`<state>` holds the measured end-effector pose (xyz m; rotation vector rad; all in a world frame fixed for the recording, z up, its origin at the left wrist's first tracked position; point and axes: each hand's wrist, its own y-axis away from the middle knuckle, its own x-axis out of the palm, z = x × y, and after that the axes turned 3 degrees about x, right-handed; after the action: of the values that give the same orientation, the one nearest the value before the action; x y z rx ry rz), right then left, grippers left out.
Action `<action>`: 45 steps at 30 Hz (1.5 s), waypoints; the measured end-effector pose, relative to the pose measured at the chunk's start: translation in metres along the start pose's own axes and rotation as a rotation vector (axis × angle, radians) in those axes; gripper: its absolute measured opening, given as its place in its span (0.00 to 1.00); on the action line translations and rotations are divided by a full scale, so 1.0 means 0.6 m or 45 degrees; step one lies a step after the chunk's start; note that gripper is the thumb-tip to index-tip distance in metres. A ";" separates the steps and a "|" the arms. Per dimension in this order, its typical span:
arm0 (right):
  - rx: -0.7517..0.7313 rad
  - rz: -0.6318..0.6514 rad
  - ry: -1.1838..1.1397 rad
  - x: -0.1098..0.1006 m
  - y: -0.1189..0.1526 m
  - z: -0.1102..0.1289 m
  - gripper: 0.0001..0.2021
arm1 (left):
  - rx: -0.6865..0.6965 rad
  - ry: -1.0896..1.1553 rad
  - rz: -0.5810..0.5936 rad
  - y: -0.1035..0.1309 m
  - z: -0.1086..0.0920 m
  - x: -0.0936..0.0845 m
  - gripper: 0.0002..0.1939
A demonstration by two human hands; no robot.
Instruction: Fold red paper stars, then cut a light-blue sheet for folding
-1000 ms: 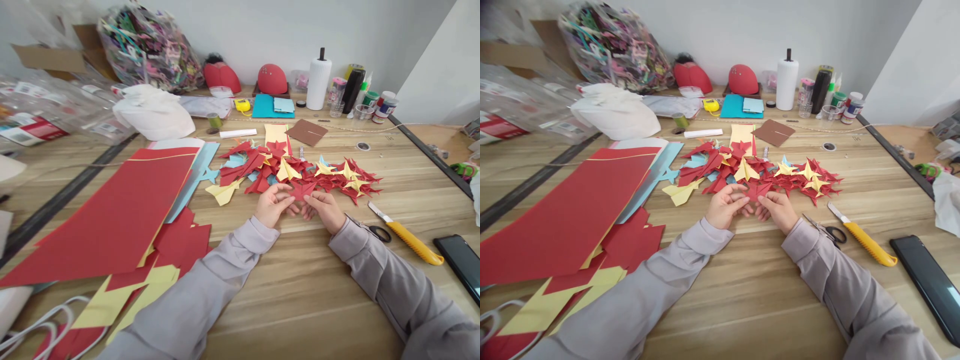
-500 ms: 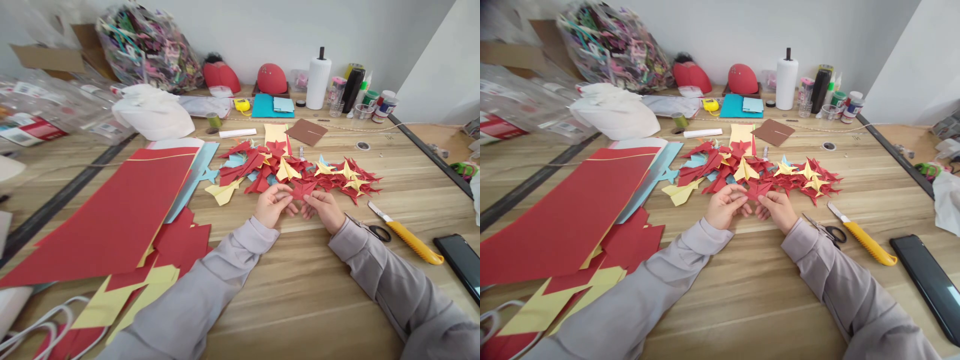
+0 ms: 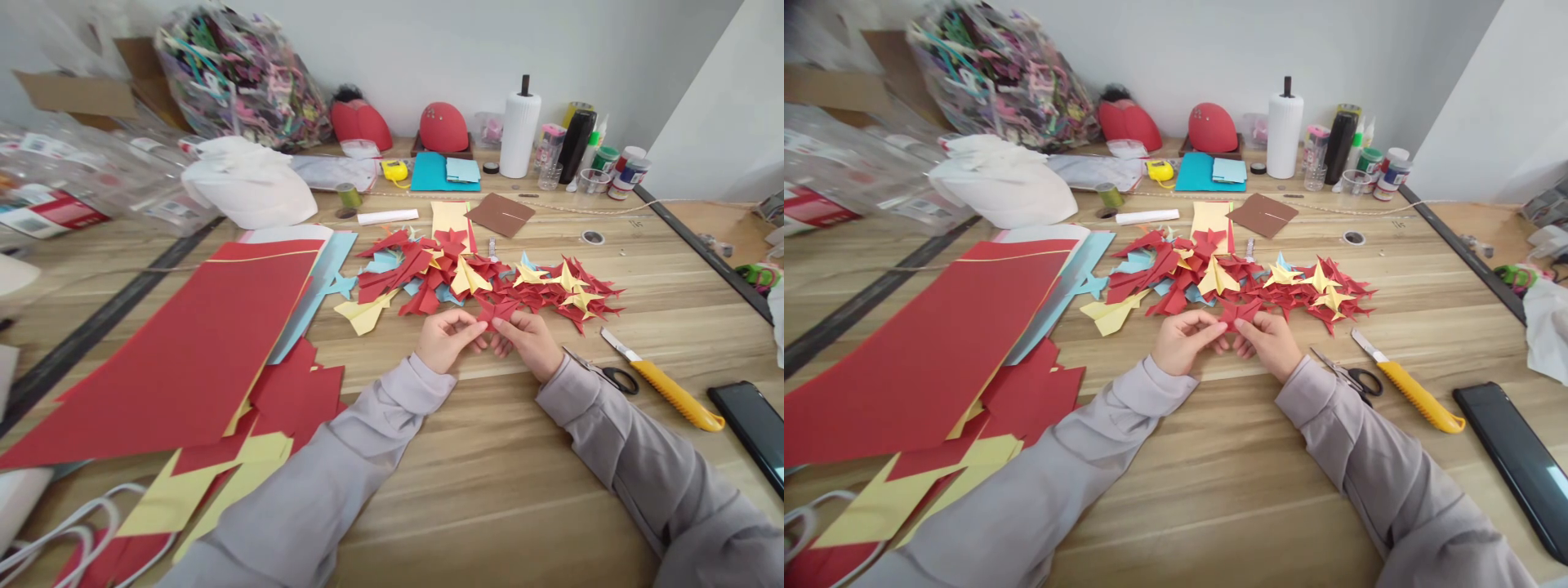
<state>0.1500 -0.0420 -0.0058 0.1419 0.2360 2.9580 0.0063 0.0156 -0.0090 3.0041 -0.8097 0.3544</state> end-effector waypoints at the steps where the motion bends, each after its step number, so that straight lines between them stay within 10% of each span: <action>1: 0.000 -0.001 -0.002 0.000 0.000 0.000 0.23 | 0.007 -0.021 -0.006 0.000 0.001 0.001 0.16; 45: -0.006 0.155 -0.039 -0.015 -0.001 0.009 0.10 | 0.057 -0.080 0.036 0.002 -0.002 0.002 0.15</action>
<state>0.1594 -0.0425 -0.0015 0.2080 0.2241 3.0743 0.0064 0.0139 -0.0074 3.0624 -0.8611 0.2840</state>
